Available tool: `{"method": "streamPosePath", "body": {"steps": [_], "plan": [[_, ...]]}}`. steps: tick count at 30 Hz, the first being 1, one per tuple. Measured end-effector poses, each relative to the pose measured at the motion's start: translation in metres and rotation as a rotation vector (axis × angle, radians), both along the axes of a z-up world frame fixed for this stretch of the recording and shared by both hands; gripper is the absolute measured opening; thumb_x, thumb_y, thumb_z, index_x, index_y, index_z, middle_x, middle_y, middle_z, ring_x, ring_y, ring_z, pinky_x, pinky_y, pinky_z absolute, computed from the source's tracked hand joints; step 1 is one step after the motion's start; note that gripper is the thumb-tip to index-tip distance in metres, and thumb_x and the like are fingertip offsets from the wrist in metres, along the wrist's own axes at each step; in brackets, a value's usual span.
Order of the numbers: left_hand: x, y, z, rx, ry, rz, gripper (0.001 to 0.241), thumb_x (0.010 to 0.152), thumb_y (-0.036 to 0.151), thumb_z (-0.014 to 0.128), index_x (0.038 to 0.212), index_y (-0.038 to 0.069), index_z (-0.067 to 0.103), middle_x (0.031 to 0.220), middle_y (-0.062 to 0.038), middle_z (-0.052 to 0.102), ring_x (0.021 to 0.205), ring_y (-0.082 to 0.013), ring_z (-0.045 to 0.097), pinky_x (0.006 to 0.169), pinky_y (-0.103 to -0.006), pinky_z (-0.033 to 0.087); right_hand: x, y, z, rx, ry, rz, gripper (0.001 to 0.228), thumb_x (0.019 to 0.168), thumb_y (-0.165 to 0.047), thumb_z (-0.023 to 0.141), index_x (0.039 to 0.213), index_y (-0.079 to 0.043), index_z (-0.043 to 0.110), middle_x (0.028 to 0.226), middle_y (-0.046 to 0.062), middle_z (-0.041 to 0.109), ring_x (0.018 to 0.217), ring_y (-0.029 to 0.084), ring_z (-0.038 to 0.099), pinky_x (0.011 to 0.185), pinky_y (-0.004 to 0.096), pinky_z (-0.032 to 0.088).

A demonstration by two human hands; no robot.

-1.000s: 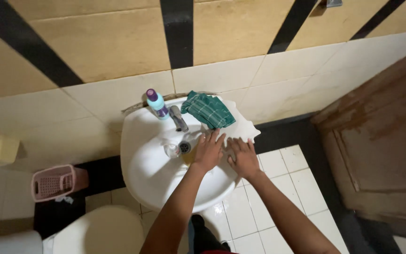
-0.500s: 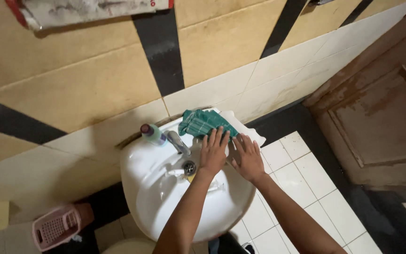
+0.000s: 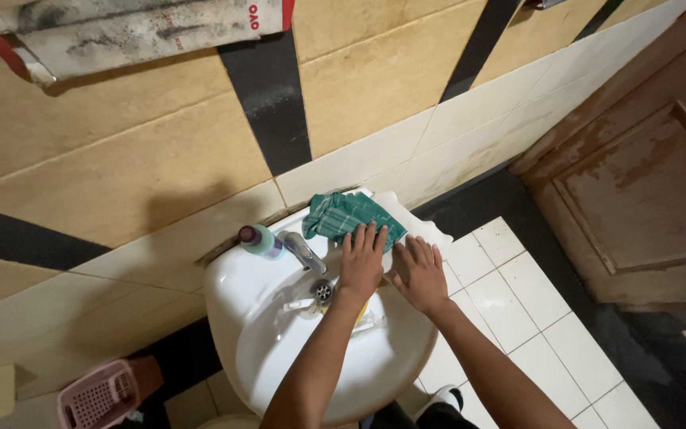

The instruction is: The person wipes the closed toilet seat with a green cloth. They then wash their hands at the sink and dry them with the cloth. Finally, they open the toilet lid and pour a cleaning liquid from a bottle into the bowl.

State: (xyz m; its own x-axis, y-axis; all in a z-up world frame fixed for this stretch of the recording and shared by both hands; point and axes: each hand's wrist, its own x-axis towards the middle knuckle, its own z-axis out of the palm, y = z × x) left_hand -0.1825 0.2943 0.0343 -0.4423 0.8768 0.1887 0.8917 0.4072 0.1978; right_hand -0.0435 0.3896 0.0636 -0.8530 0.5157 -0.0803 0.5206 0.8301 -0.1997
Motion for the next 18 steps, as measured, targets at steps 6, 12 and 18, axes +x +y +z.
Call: {"method": "streamPosePath", "body": {"steps": [6,12,18], "plan": [[0.004,-0.002,-0.003,-0.004,-0.006,0.022,0.066,0.089,0.014,0.060,0.153,0.015,0.046,0.158,-0.011,0.044,0.147,-0.0312,0.037,0.117,-0.0544,0.029,0.004,-0.001,-0.003,0.029,-0.002,0.023,0.085,0.081,-0.037,0.071,0.155,-0.017,0.034,0.163,0.014,0.028,0.154,0.032,0.019,0.124,0.053,0.011],[0.003,-0.002,-0.003,0.010,-0.015,0.040,0.067,0.087,0.014,0.061,0.152,0.015,0.046,0.158,-0.010,0.043,0.147,-0.0310,0.037,0.117,-0.0559,0.028,0.000,0.004,-0.003,0.063,0.019,0.047,0.079,0.084,-0.038,0.071,0.153,-0.017,0.038,0.159,0.014,0.034,0.151,0.033,0.025,0.124,0.054,0.013],[0.002,-0.003,0.025,-0.033,-0.114,0.033,0.074,0.081,0.021,0.068,0.151,0.013,0.046,0.157,-0.013,0.043,0.146,-0.0329,0.036,0.117,-0.0544,0.028,-0.007,0.009,-0.007,0.056,0.137,0.087,0.070,0.084,-0.038,0.070,0.147,-0.014,0.049,0.155,0.012,0.042,0.150,0.030,0.032,0.126,0.056,0.014]]}}
